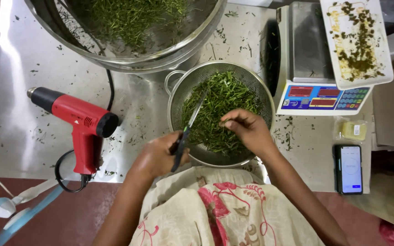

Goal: Trimming green tea leaves using scissors in a strainer

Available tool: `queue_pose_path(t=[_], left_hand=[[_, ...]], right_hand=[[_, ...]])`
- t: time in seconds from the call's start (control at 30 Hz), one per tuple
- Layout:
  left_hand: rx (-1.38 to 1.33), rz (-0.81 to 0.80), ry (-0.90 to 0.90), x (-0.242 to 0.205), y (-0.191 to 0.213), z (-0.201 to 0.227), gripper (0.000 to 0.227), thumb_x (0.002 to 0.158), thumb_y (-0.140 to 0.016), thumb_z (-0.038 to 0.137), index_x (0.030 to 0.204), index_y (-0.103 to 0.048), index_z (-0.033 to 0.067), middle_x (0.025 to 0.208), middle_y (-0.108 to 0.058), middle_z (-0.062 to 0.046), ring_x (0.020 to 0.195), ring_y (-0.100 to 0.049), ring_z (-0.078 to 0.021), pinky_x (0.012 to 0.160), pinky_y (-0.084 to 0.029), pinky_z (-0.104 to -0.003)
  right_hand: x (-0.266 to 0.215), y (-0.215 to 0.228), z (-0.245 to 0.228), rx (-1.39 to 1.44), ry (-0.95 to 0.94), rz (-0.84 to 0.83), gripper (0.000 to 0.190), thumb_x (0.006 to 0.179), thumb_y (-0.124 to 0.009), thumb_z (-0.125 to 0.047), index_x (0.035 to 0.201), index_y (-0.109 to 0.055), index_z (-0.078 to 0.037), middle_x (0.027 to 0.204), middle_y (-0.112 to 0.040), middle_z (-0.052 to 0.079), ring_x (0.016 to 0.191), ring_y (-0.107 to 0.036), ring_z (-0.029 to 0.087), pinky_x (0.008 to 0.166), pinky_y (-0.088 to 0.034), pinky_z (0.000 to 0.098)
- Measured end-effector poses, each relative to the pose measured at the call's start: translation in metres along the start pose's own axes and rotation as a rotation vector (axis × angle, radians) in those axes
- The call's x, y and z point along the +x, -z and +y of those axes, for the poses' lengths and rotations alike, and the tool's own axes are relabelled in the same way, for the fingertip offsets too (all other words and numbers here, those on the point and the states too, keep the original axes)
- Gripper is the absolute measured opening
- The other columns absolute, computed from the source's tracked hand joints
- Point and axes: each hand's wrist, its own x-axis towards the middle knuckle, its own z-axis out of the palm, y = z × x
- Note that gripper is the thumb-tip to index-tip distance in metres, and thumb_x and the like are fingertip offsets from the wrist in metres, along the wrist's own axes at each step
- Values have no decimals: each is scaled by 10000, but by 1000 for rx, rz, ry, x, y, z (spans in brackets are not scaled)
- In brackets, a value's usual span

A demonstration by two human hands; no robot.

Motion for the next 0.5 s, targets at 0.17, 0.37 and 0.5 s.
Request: queue_pose_path(t=[0.17,0.37,0.5], left_hand=[[219,-37,-78,-27,-4,64,760,778,-796,436,1479,-514,358,986,-781,-182,932,-747,-446,836,-612,-538],[388,-71,-207,-24,-21,79,974,766,-759,336,1618,-296,240,1181,-698,-192,1198,-606,-452,1044,-492,-549],[445,-61,-242,-26,-30,89,1076,744,-770,277,1660,-217,167,1270,-639,-176,1318,-510,-423,1133,-418,-536]], right_hand=[[-8,4,19,497,-149,86,204,960,-667,-22,1159,-703,6,956,-697,126,844,-609,169,705,-513,268],[-16,1,18,717,-167,172,227,972,-666,-78,1174,-667,27,936,-693,154,807,-651,173,706,-554,259],[-21,3,26,766,-197,190,173,969,-687,-98,1079,-650,31,863,-702,158,746,-701,181,700,-609,258]])
